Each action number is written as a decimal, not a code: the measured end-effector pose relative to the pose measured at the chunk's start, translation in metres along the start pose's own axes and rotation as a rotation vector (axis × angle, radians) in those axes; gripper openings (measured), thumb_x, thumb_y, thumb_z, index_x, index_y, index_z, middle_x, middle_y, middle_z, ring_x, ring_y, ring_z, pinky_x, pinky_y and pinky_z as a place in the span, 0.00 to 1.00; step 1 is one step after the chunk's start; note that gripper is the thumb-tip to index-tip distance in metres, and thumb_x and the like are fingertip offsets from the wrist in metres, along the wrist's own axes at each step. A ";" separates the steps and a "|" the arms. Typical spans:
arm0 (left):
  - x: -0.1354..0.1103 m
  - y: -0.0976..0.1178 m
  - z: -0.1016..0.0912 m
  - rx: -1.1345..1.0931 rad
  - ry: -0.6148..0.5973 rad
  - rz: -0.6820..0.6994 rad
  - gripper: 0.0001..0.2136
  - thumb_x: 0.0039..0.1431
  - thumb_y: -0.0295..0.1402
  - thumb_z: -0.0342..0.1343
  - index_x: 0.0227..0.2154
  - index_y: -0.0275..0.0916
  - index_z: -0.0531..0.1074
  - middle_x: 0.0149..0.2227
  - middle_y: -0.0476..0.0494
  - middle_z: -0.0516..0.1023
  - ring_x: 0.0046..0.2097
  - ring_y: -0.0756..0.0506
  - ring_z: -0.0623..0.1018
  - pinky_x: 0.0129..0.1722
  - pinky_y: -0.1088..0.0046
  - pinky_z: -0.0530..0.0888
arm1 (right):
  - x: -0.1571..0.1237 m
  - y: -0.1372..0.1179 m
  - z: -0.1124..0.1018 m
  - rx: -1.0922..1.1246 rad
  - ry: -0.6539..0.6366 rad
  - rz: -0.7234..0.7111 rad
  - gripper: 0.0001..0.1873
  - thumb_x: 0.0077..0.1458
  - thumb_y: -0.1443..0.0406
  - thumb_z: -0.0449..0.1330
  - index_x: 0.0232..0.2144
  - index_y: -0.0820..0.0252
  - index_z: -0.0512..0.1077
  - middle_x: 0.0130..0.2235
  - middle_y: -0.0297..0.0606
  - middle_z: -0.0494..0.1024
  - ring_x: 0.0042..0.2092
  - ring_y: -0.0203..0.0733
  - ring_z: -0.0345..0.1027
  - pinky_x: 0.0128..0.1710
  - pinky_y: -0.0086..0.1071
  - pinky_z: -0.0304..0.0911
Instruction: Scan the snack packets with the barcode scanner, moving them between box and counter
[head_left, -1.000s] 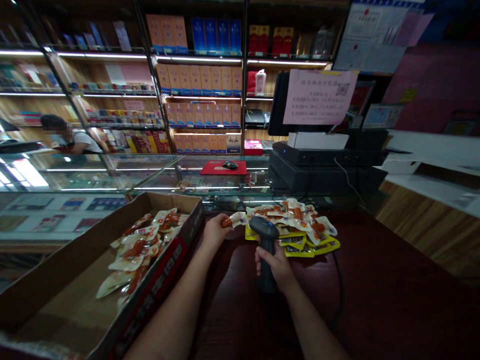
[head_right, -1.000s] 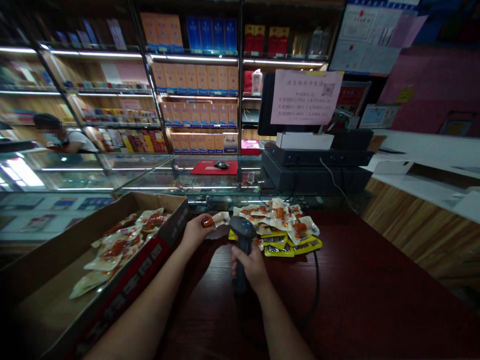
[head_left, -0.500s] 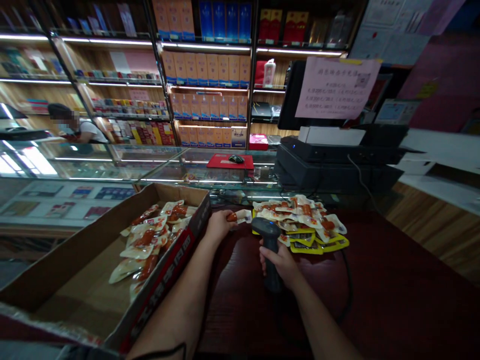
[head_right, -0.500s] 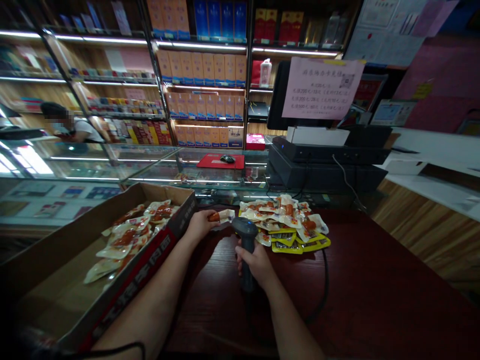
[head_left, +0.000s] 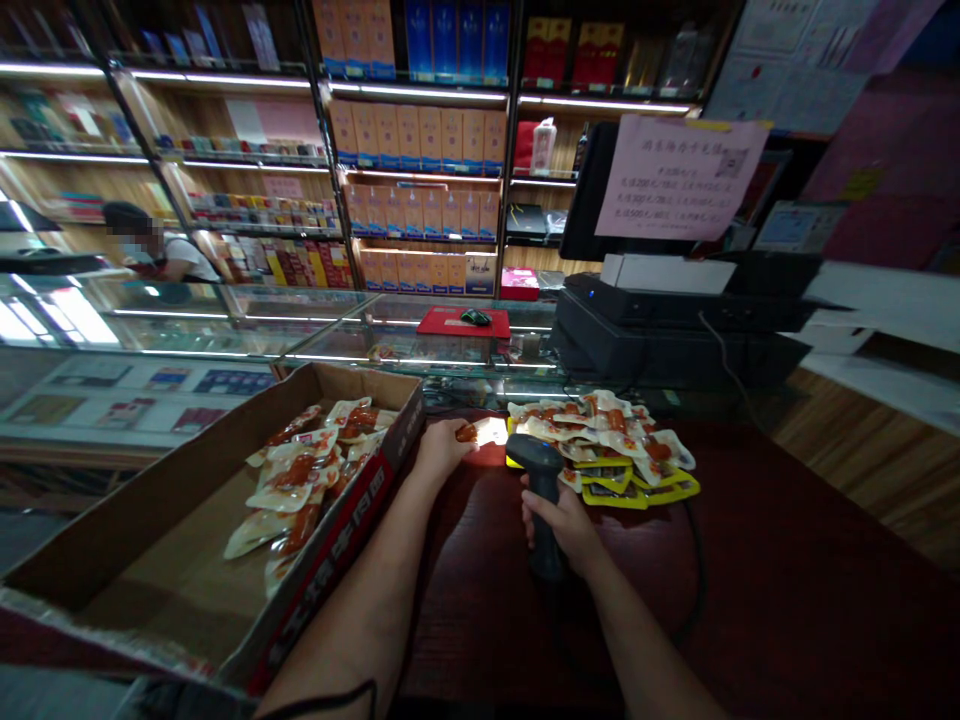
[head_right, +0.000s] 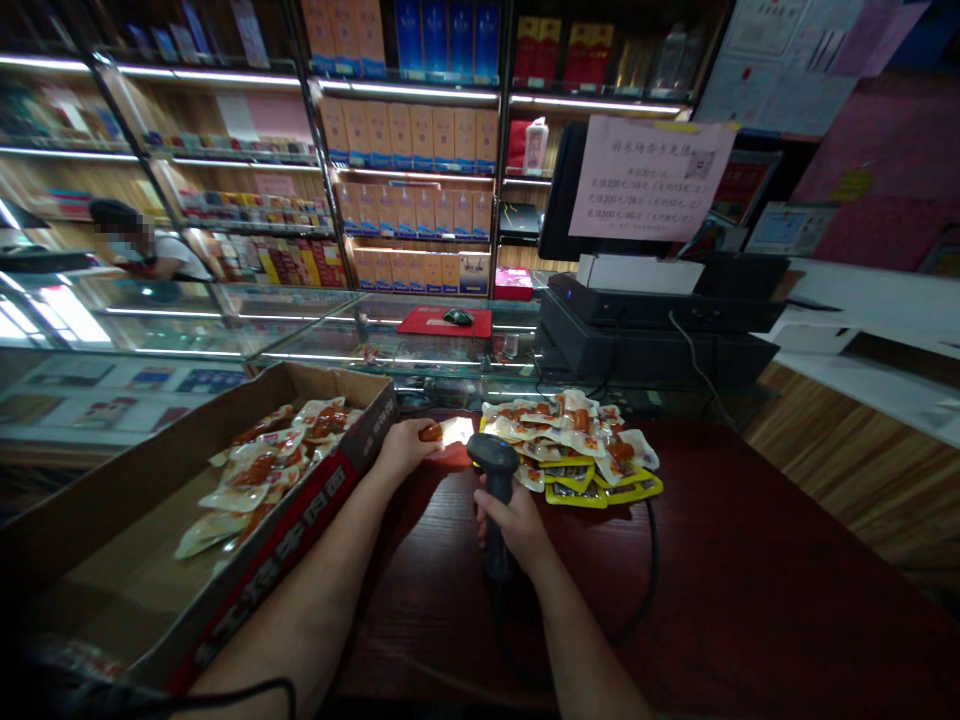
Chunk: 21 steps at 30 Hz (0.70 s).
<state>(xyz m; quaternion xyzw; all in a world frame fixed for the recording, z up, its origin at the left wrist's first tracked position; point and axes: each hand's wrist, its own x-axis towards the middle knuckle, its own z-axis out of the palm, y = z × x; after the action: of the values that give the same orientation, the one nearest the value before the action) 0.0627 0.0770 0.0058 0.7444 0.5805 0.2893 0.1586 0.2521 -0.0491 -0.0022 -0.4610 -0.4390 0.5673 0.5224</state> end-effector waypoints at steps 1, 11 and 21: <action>0.000 -0.001 0.000 -0.007 0.006 -0.005 0.13 0.42 0.33 0.62 0.35 0.42 0.77 0.34 0.45 0.79 0.37 0.45 0.76 0.36 0.75 0.66 | 0.000 0.001 0.000 0.005 0.004 0.002 0.22 0.42 0.56 0.65 0.37 0.60 0.64 0.18 0.25 0.71 0.16 0.32 0.62 0.14 0.26 0.61; -0.003 0.000 0.004 -0.348 0.147 -0.088 0.13 0.35 0.29 0.66 0.29 0.38 0.76 0.28 0.47 0.77 0.32 0.46 0.75 0.34 0.74 0.67 | 0.001 0.001 0.000 0.050 0.027 -0.001 0.27 0.40 0.55 0.67 0.40 0.61 0.64 0.18 0.26 0.71 0.16 0.33 0.62 0.14 0.26 0.62; 0.012 0.007 -0.011 -1.455 0.819 -0.203 0.21 0.47 0.50 0.56 0.31 0.35 0.68 0.26 0.47 0.73 0.28 0.50 0.74 0.33 0.72 0.71 | -0.002 0.000 0.006 0.093 0.052 -0.019 0.29 0.38 0.54 0.68 0.40 0.61 0.65 0.18 0.26 0.71 0.16 0.33 0.62 0.13 0.26 0.61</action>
<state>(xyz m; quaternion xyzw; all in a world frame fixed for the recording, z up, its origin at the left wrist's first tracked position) 0.0634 0.0853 0.0214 0.2369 0.3251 0.8230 0.4011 0.2467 -0.0508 -0.0013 -0.4466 -0.4029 0.5699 0.5599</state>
